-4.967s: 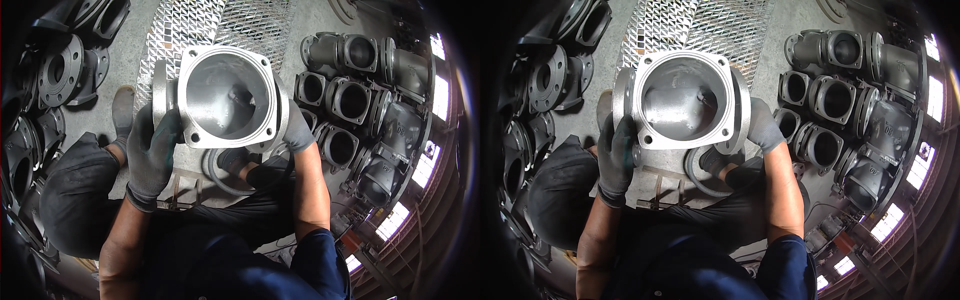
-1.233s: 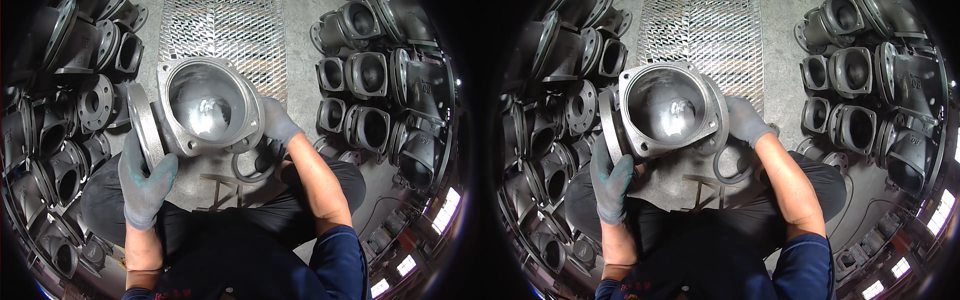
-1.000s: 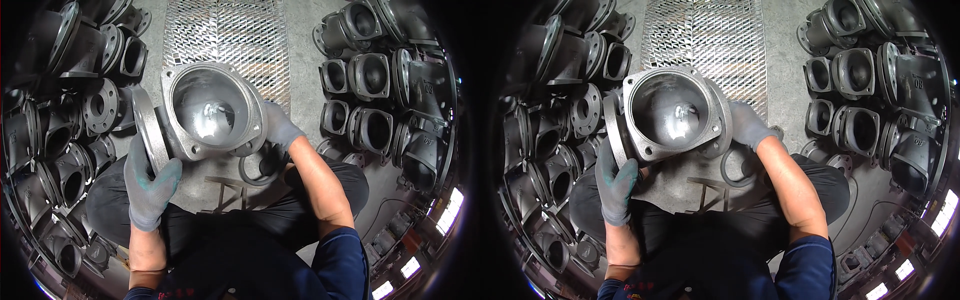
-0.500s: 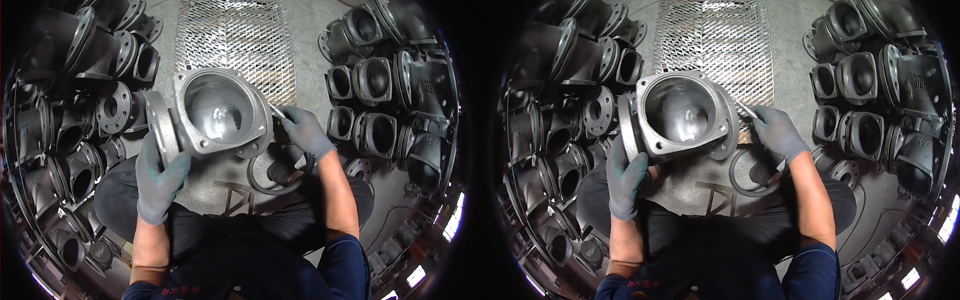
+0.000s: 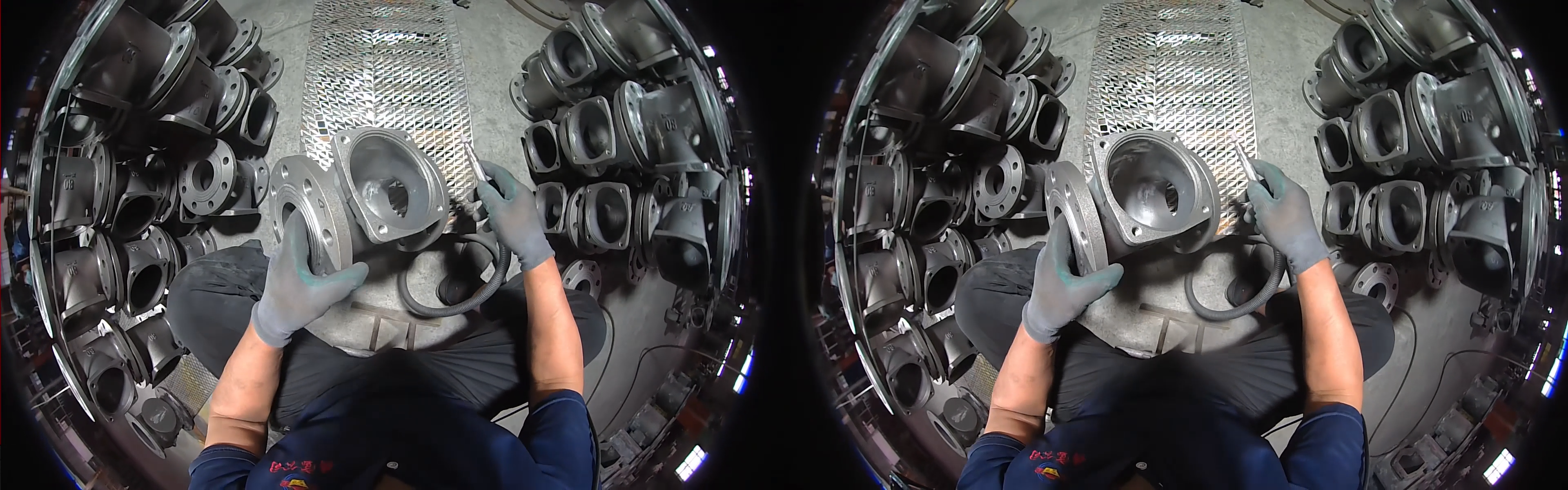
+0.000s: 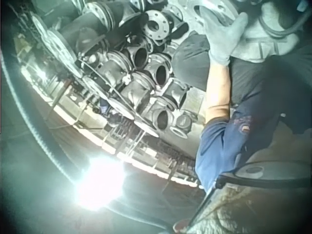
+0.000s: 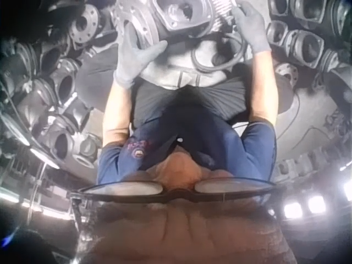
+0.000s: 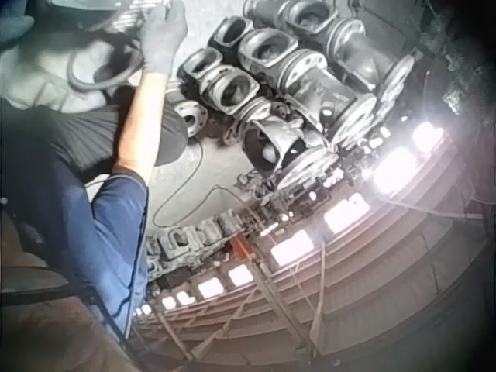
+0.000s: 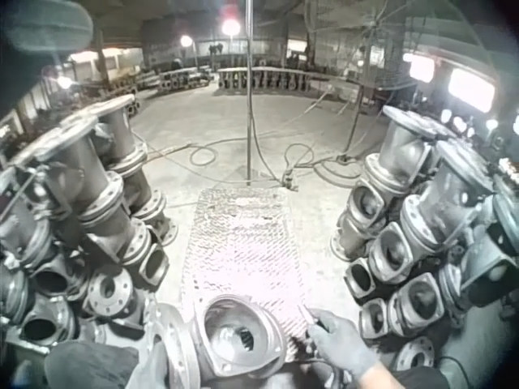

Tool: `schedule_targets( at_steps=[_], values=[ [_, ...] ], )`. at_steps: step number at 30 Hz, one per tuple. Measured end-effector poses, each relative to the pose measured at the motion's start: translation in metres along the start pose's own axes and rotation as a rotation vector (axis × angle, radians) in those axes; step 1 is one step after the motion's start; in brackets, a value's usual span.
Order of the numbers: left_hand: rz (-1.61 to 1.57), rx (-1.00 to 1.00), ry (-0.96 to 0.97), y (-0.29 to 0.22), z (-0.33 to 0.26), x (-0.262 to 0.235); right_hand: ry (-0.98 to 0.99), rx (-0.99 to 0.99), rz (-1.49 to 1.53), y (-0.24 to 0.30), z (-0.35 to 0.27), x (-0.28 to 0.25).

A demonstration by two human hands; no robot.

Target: The person holds a metal casting and uses a die grinder to smooth the internal and external surfaces. They rotate the casting several times to reach different areas, including the inner bore and the outer flange, before setting it aside and picking up another one.

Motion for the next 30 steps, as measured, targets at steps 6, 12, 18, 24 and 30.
schedule_targets(
  at_steps=[6,12,18,24,30],
  values=[
    [0.087,0.110,0.023,-0.003,-0.008,0.007,-0.043,-0.177,-0.110,-0.006,-0.015,-0.009],
    [0.179,0.169,-0.093,0.013,-0.028,0.027,-0.049,-0.230,0.011,0.037,-0.101,-0.003],
    [-0.010,-0.002,-0.115,0.002,-0.038,0.046,0.161,-0.251,0.142,0.007,-0.188,0.037],
    [-0.104,0.037,-0.101,0.007,-0.043,0.046,0.128,-0.390,-0.113,0.002,-0.185,0.065],
    [-0.260,-0.030,-0.070,0.009,-0.044,0.048,0.036,-0.480,-0.235,0.002,-0.160,0.084]
  ],
)
Point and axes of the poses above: each hand's wrist, its own z-axis towards the middle knuckle, its own x-axis out of the palm, y = z × x, the point moved 1 cm from there along z, towards the middle knuckle, and after that the axes turned 6 degrees about x, right-handed, at the moved point
